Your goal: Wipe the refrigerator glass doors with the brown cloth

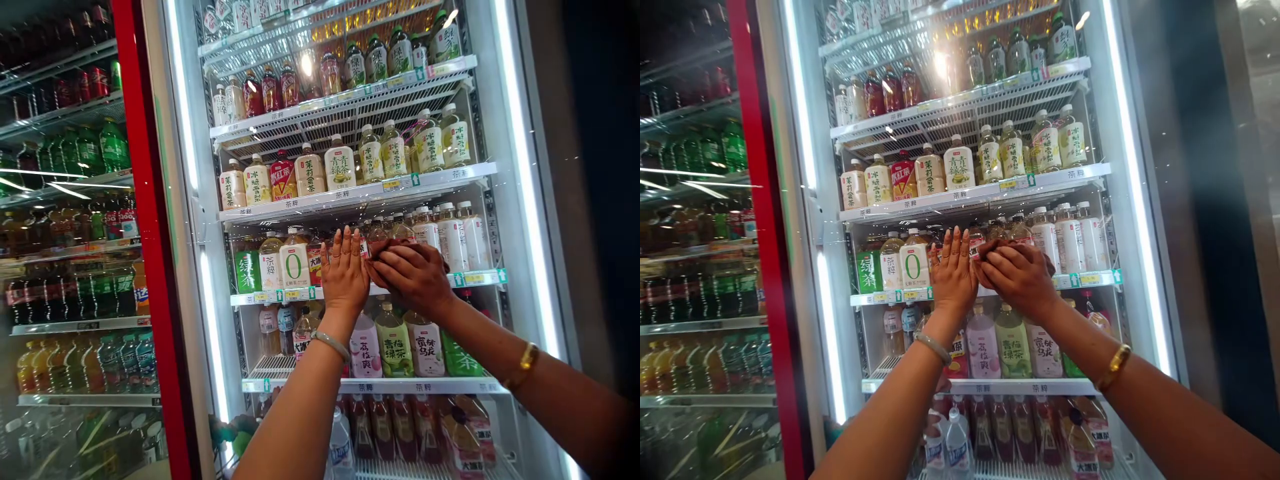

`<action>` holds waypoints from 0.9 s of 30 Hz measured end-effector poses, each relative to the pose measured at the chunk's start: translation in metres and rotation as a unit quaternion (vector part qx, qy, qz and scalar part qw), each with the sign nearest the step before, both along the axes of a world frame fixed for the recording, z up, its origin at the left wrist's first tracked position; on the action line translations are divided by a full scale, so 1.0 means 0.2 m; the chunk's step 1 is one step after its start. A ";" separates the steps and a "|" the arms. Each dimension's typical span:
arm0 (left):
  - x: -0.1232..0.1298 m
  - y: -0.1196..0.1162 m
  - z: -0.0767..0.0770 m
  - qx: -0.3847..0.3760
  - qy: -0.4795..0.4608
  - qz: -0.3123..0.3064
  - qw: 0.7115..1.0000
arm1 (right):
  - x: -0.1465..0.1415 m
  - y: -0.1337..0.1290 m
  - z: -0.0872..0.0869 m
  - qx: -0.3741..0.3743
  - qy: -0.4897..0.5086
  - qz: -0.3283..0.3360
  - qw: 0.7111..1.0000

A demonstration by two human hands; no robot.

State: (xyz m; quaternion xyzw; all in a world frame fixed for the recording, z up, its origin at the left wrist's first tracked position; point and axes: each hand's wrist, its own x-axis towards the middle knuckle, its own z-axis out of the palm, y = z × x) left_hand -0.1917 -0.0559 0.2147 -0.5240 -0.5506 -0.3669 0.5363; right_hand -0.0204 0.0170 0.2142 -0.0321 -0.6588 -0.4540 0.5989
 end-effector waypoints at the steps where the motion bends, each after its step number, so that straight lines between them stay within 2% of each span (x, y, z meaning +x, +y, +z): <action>1: 0.00 0.00 0.00 0.001 0.002 -0.002 1.000 | 0.03 0.02 -0.01 0.001 -0.003 -0.006 1.000; 4: 0.00 0.00 -0.01 0.000 0.002 -0.006 1.000 | 0.07 0.06 0.07 -0.040 0.058 -0.007 0.997; 6: 0.00 0.00 -0.01 0.000 -0.003 -0.007 1.000 | 0.02 0.05 0.15 -0.076 0.111 0.000 0.991; 8: 0.00 0.00 -0.01 -0.004 -0.007 -0.008 1.000 | -0.04 0.03 0.19 -0.087 0.122 0.005 0.989; 11: 0.01 -0.01 0.00 -0.019 -0.012 -0.008 1.000 | -0.10 -0.01 0.13 -0.067 0.084 0.007 0.994; 15: 0.01 -0.01 0.00 -0.021 -0.022 -0.008 0.999 | -0.02 0.00 0.02 -0.028 0.021 -0.005 0.999; 17: 0.01 -0.01 0.00 -0.017 -0.017 -0.007 1.000 | 0.02 0.03 0.03 -0.035 0.026 -0.009 0.999; 19: 0.01 -0.01 -0.01 -0.013 -0.012 -0.009 1.000 | 0.03 0.05 0.10 -0.070 0.080 0.000 0.994; 21: 0.01 0.00 -0.01 -0.012 -0.013 -0.013 1.000 | 0.00 0.06 0.18 -0.103 0.141 0.019 0.984; 23: 0.01 0.00 -0.01 -0.016 -0.013 -0.015 1.000 | -0.06 0.04 0.22 -0.112 0.153 0.026 0.982; 25: 0.01 0.00 0.00 -0.021 -0.013 -0.015 1.000 | -0.10 0.00 0.20 -0.093 0.124 0.018 0.988; 27: 0.01 -0.01 0.00 -0.021 -0.011 -0.012 1.000 | -0.09 -0.02 0.11 -0.067 0.083 0.004 0.994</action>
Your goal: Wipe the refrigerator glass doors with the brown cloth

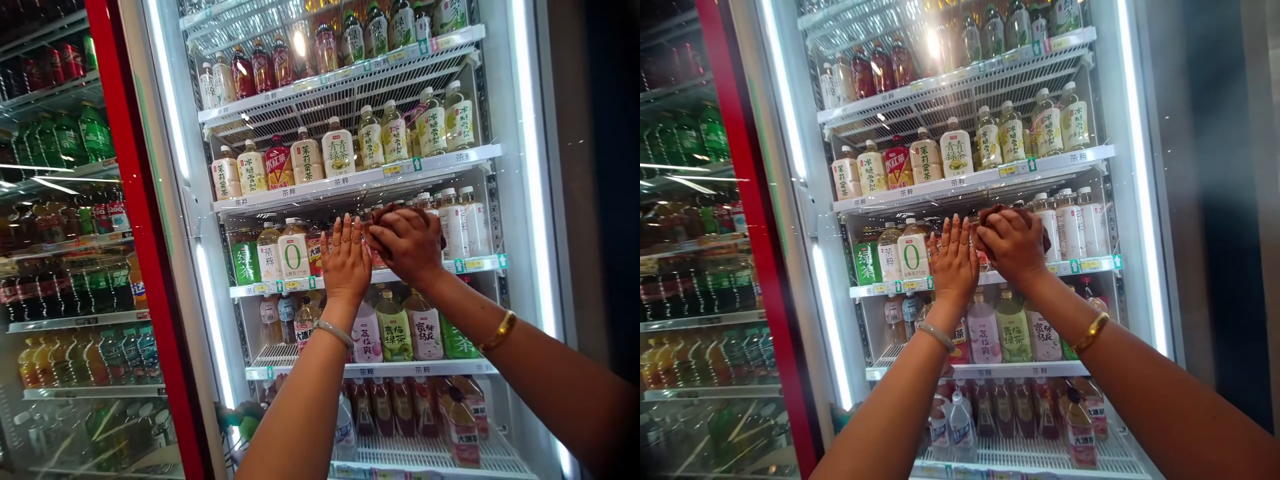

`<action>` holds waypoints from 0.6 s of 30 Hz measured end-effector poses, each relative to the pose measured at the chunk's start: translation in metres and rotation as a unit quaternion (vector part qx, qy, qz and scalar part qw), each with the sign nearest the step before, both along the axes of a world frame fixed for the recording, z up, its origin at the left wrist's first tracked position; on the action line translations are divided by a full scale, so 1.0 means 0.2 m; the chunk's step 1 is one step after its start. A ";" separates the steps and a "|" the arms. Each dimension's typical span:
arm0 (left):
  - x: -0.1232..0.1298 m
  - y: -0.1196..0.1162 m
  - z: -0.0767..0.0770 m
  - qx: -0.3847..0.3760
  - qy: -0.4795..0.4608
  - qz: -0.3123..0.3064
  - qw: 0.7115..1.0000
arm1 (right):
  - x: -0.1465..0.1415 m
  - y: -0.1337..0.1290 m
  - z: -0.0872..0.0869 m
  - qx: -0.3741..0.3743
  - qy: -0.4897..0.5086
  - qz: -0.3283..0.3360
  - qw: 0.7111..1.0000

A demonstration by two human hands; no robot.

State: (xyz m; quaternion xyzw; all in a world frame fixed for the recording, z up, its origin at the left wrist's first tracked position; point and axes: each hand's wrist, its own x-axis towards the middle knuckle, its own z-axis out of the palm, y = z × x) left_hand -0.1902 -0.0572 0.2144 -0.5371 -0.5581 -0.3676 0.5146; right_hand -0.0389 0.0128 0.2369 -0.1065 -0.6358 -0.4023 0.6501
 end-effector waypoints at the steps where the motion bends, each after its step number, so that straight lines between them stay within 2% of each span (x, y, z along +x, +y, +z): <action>1: 0.00 0.00 0.00 0.002 0.001 0.003 1.000 | 0.02 0.00 -0.05 0.017 -0.017 -0.005 1.000; 3: 0.00 0.00 0.00 0.008 0.004 0.011 1.000 | 0.09 0.02 -0.12 0.046 -0.045 -0.015 0.998; 5: 0.00 0.00 0.00 0.013 0.008 0.019 1.000 | 0.16 0.06 -0.13 0.052 -0.034 -0.024 0.998; 9: 0.00 0.01 -0.01 0.023 0.015 0.027 0.999 | 0.17 0.12 0.01 -0.018 0.066 -0.021 0.997; 12: 0.00 0.02 0.00 0.023 0.014 0.023 0.999 | 0.08 0.09 0.06 -0.044 0.065 -0.005 0.997; 15: 0.00 0.03 0.00 0.023 -0.014 0.020 0.999 | 0.05 0.03 -0.03 -0.004 0.004 -0.009 1.000; 18: 0.01 0.04 0.00 0.028 -0.034 0.016 0.999 | 0.10 0.02 -0.13 0.054 -0.044 -0.014 0.997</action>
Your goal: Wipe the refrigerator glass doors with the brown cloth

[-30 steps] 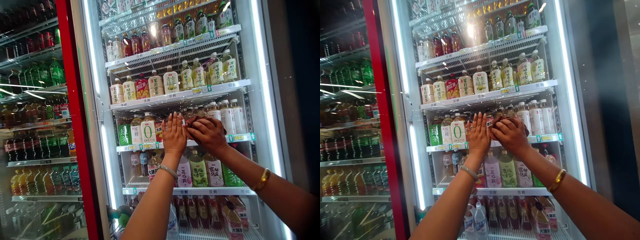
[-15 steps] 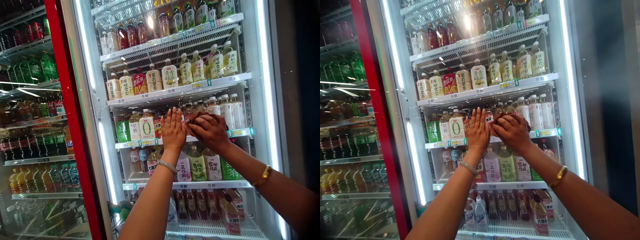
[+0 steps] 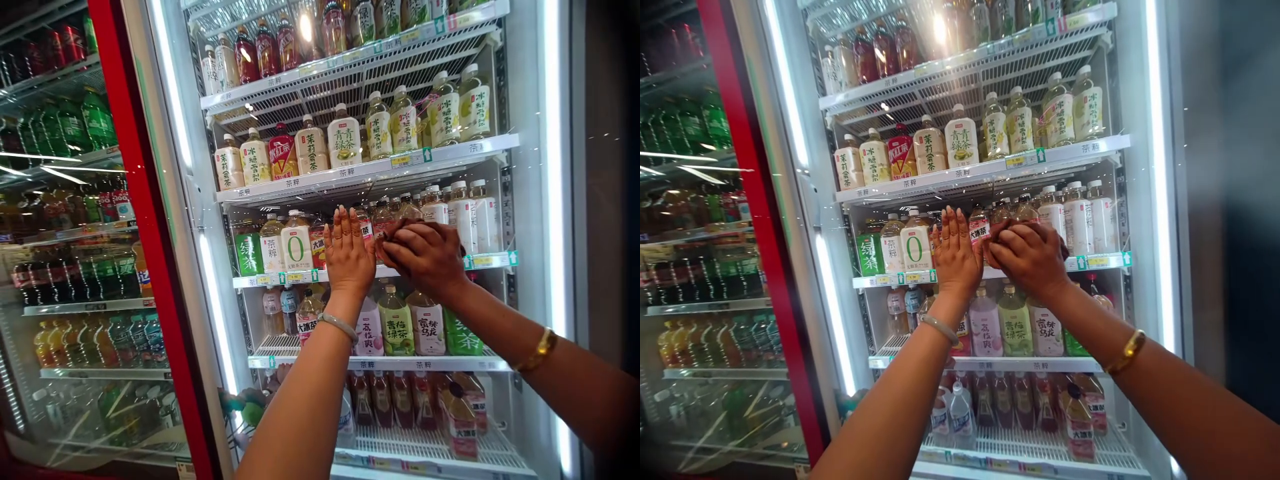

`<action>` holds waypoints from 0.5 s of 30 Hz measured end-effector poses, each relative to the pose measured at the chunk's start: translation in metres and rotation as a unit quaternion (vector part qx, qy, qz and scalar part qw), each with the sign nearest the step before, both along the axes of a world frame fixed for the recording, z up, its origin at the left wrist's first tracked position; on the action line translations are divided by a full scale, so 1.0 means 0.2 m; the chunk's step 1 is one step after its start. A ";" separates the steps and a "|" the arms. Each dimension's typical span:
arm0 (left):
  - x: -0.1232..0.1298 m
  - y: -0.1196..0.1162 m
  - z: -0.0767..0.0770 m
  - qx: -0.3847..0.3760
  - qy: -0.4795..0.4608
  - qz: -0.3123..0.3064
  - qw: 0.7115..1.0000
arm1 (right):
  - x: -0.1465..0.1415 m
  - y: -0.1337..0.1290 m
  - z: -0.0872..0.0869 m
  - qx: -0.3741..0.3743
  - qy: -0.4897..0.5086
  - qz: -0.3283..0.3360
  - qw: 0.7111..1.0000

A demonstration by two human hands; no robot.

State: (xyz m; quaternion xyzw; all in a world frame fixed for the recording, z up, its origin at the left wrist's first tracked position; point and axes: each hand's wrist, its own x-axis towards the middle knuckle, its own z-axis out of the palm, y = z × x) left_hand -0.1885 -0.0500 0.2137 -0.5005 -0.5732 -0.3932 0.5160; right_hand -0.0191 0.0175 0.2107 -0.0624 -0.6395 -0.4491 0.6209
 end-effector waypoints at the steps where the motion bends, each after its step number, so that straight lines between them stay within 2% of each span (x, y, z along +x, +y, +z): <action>1: 0.00 0.00 0.00 0.001 0.000 -0.002 1.000 | 0.03 0.01 -0.01 0.005 -0.007 0.001 1.000; 3: 0.00 0.01 0.00 0.001 0.003 -0.007 1.000 | 0.06 0.05 0.02 -0.023 0.003 0.008 1.000; 5: 0.00 0.01 0.00 0.000 0.004 -0.009 1.000 | 0.05 0.06 0.10 -0.073 0.052 0.024 0.996; 7: 0.00 0.00 0.00 0.000 0.005 -0.007 1.000 | -0.01 0.05 0.17 -0.108 0.097 0.034 0.989; 9: 0.00 0.00 0.00 -0.001 0.003 -0.005 1.000 | -0.07 0.01 0.18 -0.107 0.097 0.028 0.989; 12: 0.00 0.00 -0.01 -0.002 -0.001 -0.006 1.000 | -0.10 -0.04 0.08 -0.066 0.031 0.009 0.997; 15: -0.01 0.01 -0.02 -0.002 0.013 -0.005 1.000 | 0.00 -0.02 -0.06 -0.027 0.004 0.010 1.000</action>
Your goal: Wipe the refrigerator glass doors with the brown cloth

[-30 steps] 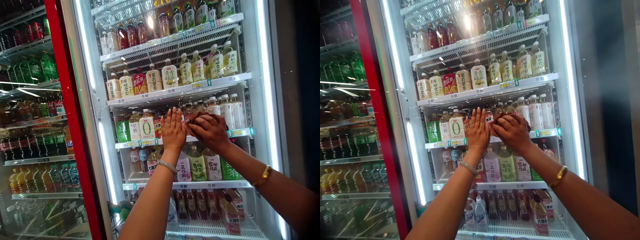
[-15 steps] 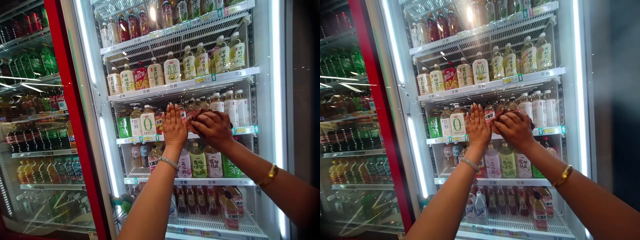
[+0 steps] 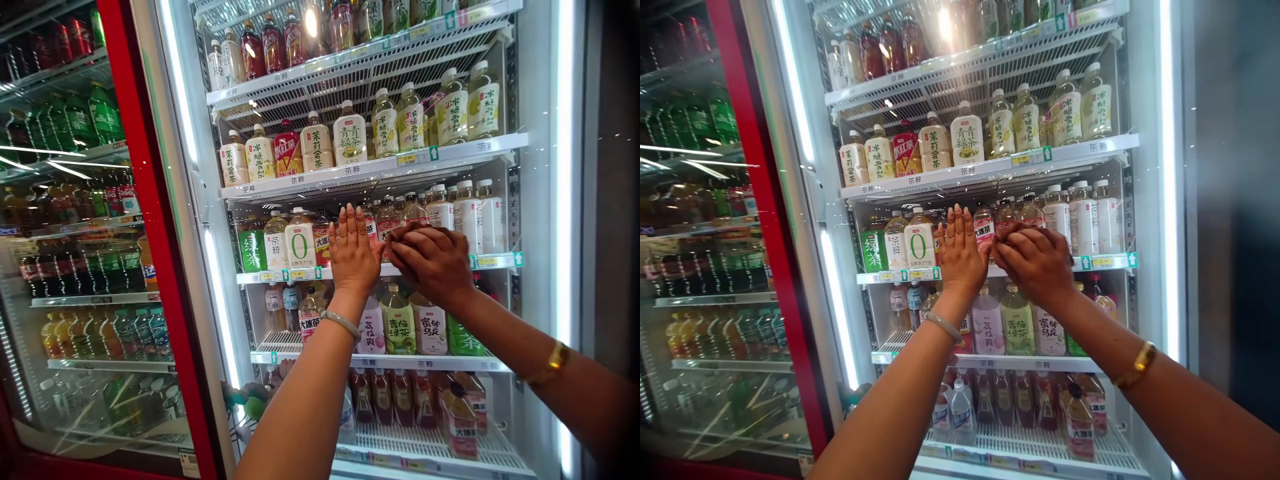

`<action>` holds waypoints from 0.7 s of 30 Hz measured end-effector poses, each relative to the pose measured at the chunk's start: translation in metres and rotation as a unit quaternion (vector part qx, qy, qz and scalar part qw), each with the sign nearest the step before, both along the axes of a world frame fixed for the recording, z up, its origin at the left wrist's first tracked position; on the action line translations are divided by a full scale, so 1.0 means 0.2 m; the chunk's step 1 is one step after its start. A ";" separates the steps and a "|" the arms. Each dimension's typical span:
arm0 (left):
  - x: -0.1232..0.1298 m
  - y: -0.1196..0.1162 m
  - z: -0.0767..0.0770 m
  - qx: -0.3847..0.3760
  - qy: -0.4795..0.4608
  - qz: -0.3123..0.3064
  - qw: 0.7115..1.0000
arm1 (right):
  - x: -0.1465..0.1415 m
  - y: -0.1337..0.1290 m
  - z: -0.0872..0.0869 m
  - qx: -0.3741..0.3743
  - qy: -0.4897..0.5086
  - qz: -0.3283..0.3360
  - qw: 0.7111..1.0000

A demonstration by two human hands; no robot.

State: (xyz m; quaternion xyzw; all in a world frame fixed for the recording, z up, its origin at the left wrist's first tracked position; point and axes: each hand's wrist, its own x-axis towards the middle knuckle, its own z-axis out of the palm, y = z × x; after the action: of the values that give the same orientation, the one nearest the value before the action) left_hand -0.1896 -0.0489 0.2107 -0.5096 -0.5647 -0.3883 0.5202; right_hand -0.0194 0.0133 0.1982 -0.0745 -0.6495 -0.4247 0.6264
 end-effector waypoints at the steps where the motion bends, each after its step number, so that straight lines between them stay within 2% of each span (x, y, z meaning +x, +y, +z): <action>1: 0.00 0.00 0.00 0.001 0.005 -0.001 1.000 | 0.04 0.02 -0.02 0.008 0.003 -0.002 1.000; 3: -0.01 0.01 -0.01 0.007 0.007 -0.003 1.000 | 0.10 0.07 -0.02 0.009 0.020 -0.016 1.000; 5: -0.01 0.01 -0.01 0.010 0.002 -0.008 1.000 | 0.11 0.10 0.05 -0.012 0.055 -0.033 0.998; 7: -0.01 0.01 0.00 0.007 -0.004 -0.015 1.000 | 0.07 0.11 0.13 -0.047 0.098 -0.032 0.994; 9: 0.00 0.00 0.00 0.001 -0.006 -0.020 1.000 | 0.00 0.09 0.17 -0.077 0.119 -0.018 0.990; 11: 0.00 -0.01 0.00 -0.003 -0.009 -0.022 1.000 | -0.04 0.05 0.14 -0.084 0.098 -0.006 0.992; 13: 0.01 -0.01 0.00 -0.003 -0.013 -0.021 1.000 | -0.03 0.02 0.06 -0.056 0.049 -0.001 0.997; 15: 0.01 -0.02 0.00 -0.004 -0.016 -0.020 1.000 | 0.02 0.03 -0.04 -0.009 -0.005 -0.001 1.000; 17: 0.01 -0.02 0.00 -0.006 -0.017 -0.019 1.000 | 0.09 0.06 -0.09 0.023 -0.042 -0.004 0.999; 19: 0.01 -0.02 0.00 -0.008 -0.019 -0.019 1.000 | 0.13 0.09 -0.08 0.007 -0.044 -0.002 0.999; 21: 0.01 -0.02 0.01 -0.009 -0.019 -0.021 1.000 | 0.12 0.10 0.00 -0.056 -0.009 0.006 0.998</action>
State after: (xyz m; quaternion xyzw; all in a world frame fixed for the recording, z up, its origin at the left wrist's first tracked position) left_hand -0.1866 -0.0534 0.2118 -0.5188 -0.5671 -0.4037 0.4962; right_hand 0.0043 0.0333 0.1987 -0.1016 -0.6785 -0.3843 0.6177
